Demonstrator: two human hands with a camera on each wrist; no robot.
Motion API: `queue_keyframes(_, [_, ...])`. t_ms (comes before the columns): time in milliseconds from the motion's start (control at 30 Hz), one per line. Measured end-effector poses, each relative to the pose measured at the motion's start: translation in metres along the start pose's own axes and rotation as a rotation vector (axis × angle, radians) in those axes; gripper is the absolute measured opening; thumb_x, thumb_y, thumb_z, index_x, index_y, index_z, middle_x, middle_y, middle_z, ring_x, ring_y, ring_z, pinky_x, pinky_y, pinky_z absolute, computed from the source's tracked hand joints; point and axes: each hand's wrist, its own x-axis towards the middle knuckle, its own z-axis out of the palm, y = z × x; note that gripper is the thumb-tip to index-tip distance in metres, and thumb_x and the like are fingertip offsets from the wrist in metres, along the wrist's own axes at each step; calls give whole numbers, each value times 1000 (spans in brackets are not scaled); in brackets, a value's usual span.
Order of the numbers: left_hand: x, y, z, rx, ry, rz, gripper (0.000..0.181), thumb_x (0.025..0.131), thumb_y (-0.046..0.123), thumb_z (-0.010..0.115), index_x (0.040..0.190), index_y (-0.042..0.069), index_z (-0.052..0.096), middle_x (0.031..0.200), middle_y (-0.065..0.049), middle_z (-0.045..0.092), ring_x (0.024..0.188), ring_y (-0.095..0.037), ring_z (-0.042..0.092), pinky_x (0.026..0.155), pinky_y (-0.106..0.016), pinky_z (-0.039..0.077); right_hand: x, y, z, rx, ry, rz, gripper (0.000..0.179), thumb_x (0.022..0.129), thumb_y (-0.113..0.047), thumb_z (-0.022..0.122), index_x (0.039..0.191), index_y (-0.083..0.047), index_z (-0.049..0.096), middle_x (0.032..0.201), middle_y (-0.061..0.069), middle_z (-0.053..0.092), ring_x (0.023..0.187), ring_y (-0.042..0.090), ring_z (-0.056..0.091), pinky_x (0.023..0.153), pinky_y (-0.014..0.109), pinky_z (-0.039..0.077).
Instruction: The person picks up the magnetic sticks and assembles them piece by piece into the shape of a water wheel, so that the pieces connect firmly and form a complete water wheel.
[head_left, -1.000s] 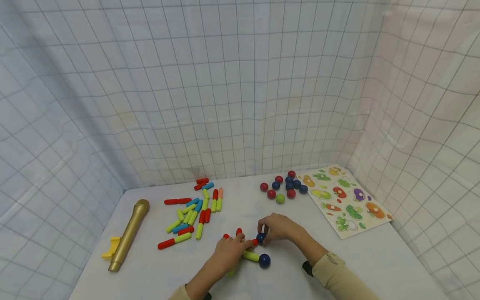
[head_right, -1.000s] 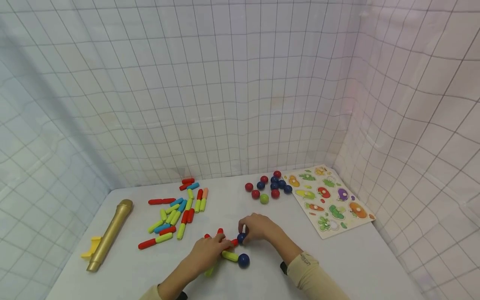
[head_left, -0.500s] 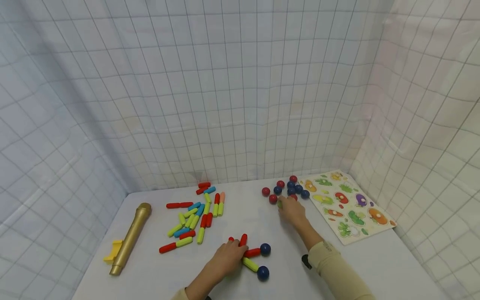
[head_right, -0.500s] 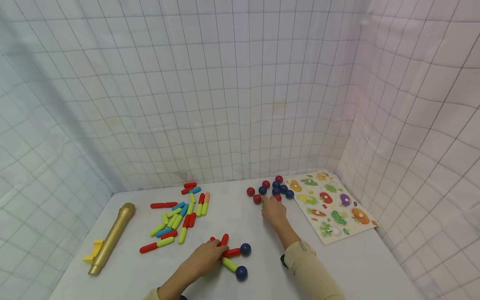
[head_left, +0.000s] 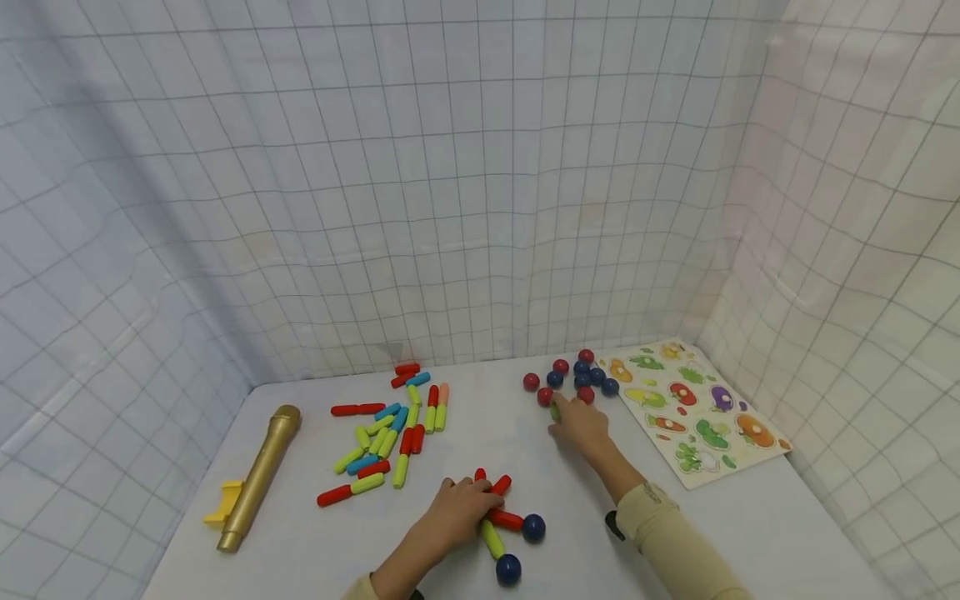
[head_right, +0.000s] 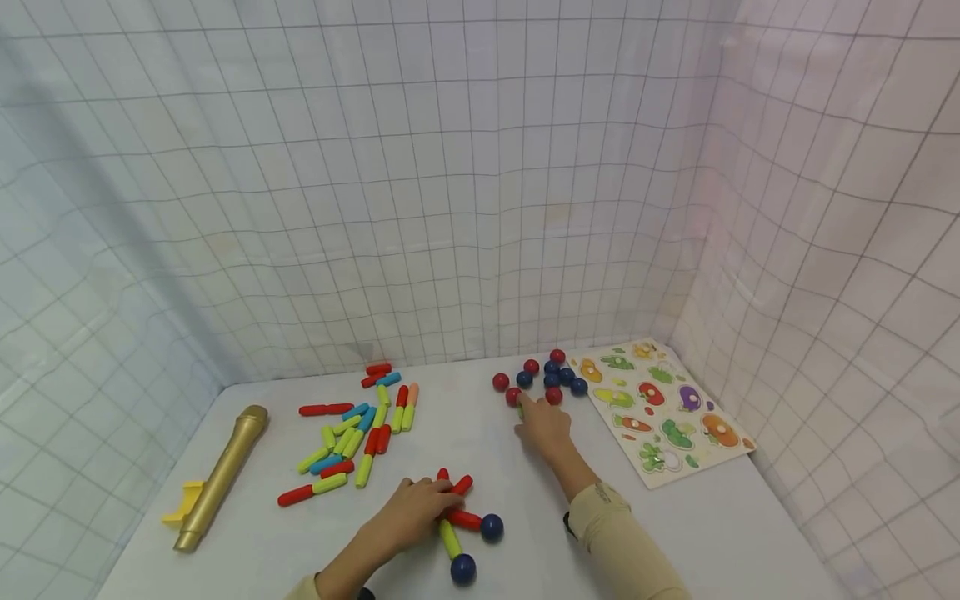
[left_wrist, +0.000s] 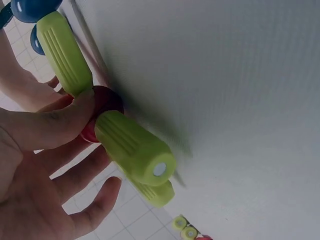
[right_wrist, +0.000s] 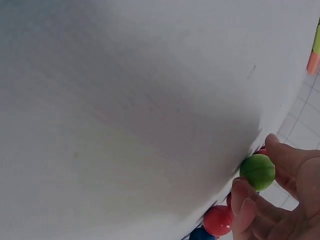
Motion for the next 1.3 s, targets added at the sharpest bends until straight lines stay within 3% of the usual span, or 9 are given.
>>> queue_keyframes(167, [2,-1,-1,23,-11,26,41,79,8,78,114,30,72,115,3,67,95,-18,57,91,-49,48,-1,-3,-3,-2,-24,-9,38,86,-25,72,121,-15,59,82,5,61,69,20,54,59,33,45])
queue_keyframes(367, [4,0,-3,38,15,43,39,81,9,76,113,31,72,116,4,68,98,-18,57,89,-47,47,3,1,-8,35,-40,48,41,81,-24,77,115,-8,59,88,7,62,77,21,57,68,37,52])
queue_keyframes(500, [4,1,-3,35,11,45,38,81,8,76,110,32,72,112,4,68,95,-18,55,89,-47,47,0,3,-9,7,-93,22,38,77,-23,79,109,-11,64,89,5,63,79,22,56,72,39,50])
queue_keyframes(667, [2,1,-3,30,9,48,37,81,8,76,108,32,73,108,5,68,93,-17,54,91,-48,47,-17,-7,-3,-34,-133,-91,30,74,-23,81,99,-18,67,91,2,59,79,20,52,73,38,49])
queue_keyframes(767, [1,1,-2,37,14,54,35,82,9,75,108,32,73,108,5,68,92,-17,54,90,-47,47,-29,-16,3,-19,-153,-195,26,73,-14,80,96,-17,67,91,1,58,79,17,51,75,36,51])
queue_keyframes(933, [1,1,-1,63,28,64,33,83,10,75,106,33,73,106,6,68,89,-16,51,86,-43,45,-46,-31,12,12,-271,-338,32,74,-8,78,101,-23,70,89,-4,58,82,13,50,78,32,51])
queue_keyframes(1067, [2,1,-1,77,40,75,32,82,13,76,106,34,73,105,6,69,87,-15,49,84,-41,43,-54,-41,14,25,-322,-418,29,77,-10,77,101,-24,71,88,-5,56,82,11,49,76,28,49])
queue_keyframes(1300, [1,-1,1,37,68,62,33,82,15,77,108,35,71,113,3,68,94,-18,51,84,-43,44,-60,-46,13,-5,-307,-481,18,82,-20,76,100,-22,72,87,-6,54,80,8,48,73,22,47])
